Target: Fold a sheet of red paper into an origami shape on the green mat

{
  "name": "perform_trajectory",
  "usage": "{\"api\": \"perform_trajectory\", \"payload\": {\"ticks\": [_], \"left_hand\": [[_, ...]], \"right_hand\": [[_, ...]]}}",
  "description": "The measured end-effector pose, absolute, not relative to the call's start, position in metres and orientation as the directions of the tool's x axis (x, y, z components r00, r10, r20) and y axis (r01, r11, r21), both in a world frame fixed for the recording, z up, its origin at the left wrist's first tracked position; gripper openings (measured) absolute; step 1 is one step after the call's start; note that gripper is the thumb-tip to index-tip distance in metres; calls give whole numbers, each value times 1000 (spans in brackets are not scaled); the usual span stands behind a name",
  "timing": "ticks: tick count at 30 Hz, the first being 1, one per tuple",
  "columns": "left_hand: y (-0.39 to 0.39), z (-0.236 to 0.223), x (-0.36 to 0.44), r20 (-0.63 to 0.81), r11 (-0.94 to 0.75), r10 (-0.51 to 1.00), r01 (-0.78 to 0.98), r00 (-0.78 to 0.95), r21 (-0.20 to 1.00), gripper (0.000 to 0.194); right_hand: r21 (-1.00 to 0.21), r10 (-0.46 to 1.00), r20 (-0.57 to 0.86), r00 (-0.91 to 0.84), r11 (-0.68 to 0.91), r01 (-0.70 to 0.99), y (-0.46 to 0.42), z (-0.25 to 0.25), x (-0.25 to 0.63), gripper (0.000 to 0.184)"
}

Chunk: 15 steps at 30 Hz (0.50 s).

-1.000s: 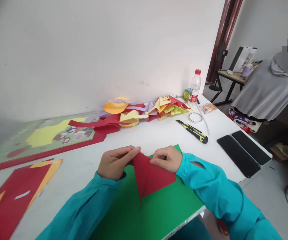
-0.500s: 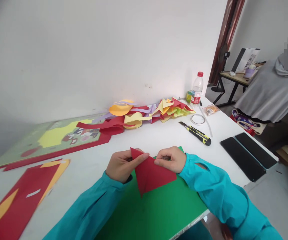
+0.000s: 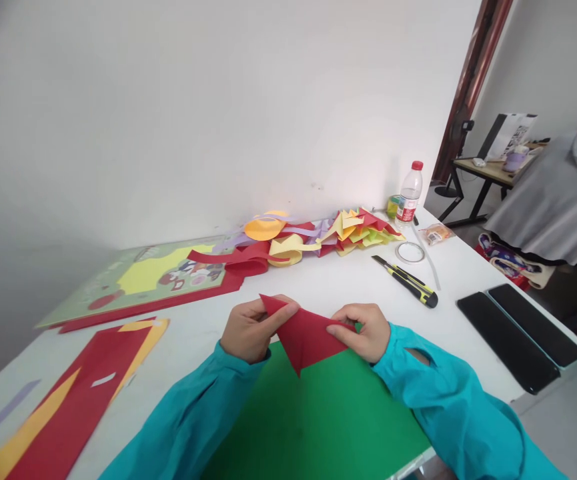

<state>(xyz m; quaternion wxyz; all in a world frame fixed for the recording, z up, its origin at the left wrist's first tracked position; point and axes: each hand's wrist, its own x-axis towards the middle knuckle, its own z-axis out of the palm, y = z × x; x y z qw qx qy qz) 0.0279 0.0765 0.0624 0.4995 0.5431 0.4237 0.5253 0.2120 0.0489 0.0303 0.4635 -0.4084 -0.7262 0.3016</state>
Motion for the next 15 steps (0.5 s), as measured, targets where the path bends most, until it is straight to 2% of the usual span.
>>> {"api": "perform_trajectory", "payload": {"ticks": [3,7,11,15], "left_hand": [[75,57,30,128,-116,985,-109,115,987,17],[71,54,34,108,-94,976,-78,187,992,12],[69,55,34,166,-162,965,-38,205,986,10],[69,57,34,178,-167,963,-69,204,984,7]], "right_hand": [[-816,873,430,-230,485,316,49,29,212,16],[-810,861,446,-243,504,299,48,29,211,15],[-809,854,464,-236,517,280,47,31,211,15],[-814,853,474,-220,519,260,48,31,210,16]]}}
